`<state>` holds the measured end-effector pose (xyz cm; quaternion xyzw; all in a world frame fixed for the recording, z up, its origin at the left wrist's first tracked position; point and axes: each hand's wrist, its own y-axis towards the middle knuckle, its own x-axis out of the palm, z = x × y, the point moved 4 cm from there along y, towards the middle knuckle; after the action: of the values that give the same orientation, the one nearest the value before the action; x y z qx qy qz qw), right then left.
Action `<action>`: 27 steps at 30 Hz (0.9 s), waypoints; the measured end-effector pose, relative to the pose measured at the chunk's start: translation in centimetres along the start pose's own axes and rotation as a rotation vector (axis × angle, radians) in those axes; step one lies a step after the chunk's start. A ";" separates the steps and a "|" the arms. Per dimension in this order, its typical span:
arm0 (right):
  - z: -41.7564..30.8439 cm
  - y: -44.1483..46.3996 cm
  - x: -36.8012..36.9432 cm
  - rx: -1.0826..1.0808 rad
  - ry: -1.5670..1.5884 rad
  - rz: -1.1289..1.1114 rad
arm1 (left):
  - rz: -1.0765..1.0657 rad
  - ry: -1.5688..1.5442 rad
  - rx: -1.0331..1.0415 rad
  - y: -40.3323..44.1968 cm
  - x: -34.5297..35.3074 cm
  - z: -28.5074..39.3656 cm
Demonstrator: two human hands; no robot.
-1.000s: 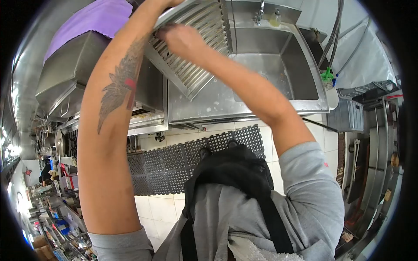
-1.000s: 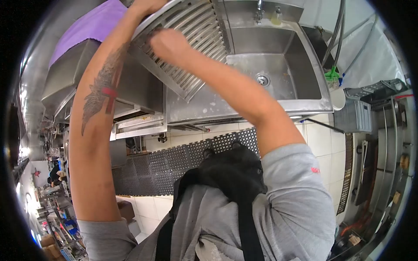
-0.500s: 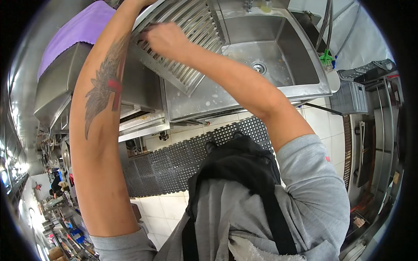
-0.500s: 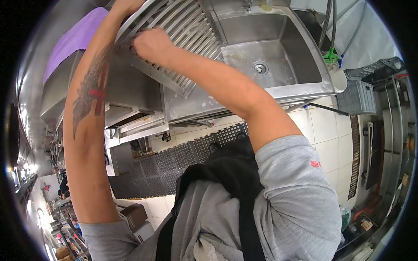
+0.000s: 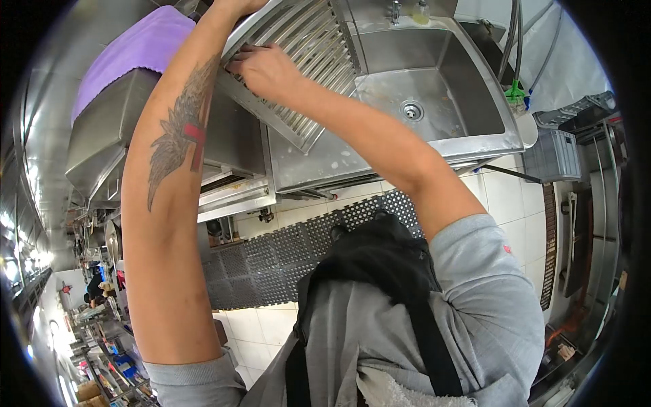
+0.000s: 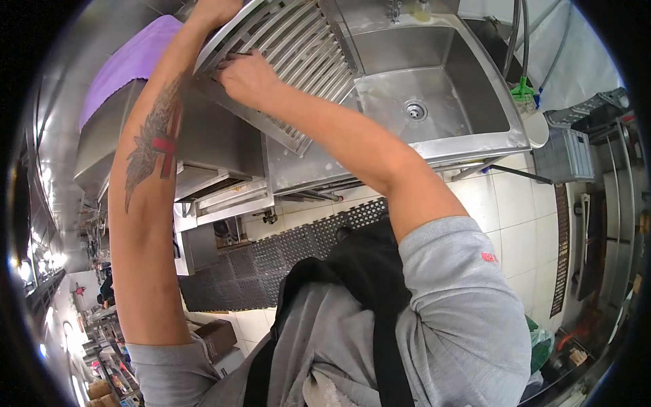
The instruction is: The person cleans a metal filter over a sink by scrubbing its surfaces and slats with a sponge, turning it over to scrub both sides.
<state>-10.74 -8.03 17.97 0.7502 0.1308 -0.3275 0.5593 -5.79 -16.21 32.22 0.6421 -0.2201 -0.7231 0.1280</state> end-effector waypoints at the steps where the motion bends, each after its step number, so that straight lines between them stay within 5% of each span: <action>1: 1.0 0.0 -0.1 0.002 -0.043 -0.044 | 0.011 0.005 0.004 0.0 0.1 0.0; 6: 2.2 0.6 0.8 0.173 -0.153 -0.168 | -0.017 -0.033 -0.016 -0.5 -0.4 0.8; 8: 0.2 -0.3 0.9 -0.131 0.096 0.396 | -0.028 -0.039 -0.013 -0.6 -0.5 0.9; 9: 1.4 -0.1 0.1 -0.010 -0.027 -0.046 | -0.034 -0.060 -0.036 -0.9 -0.7 0.8; 14: 3.6 0.4 0.4 0.152 -0.135 -0.040 | -0.024 -0.061 0.014 -0.4 -0.2 0.7; 16: 2.1 -0.4 -0.3 -0.125 -0.007 0.395 | -0.029 -0.061 -0.024 -0.8 -0.5 1.0; 17: 4.3 0.1 0.5 -0.087 -0.067 0.074 | -0.029 -0.056 -0.018 -1.1 -0.7 1.4; 20: 13.1 1.4 -2.8 0.250 -0.212 -0.224 | -0.093 -0.059 -0.021 -0.5 -0.1 0.3; 25: 19.9 1.0 -4.5 0.286 -0.205 -0.102 | -0.106 -0.053 -0.082 -1.6 -1.2 3.3; 27: 18.5 -2.6 -6.3 0.236 -0.095 0.284 | -0.124 -0.056 -0.105 -1.2 -0.9 2.6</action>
<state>-23.26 -23.17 17.10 0.8052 -0.0423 -0.2932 0.5137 -8.09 -14.37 32.62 0.6264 -0.1452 -0.7579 0.1104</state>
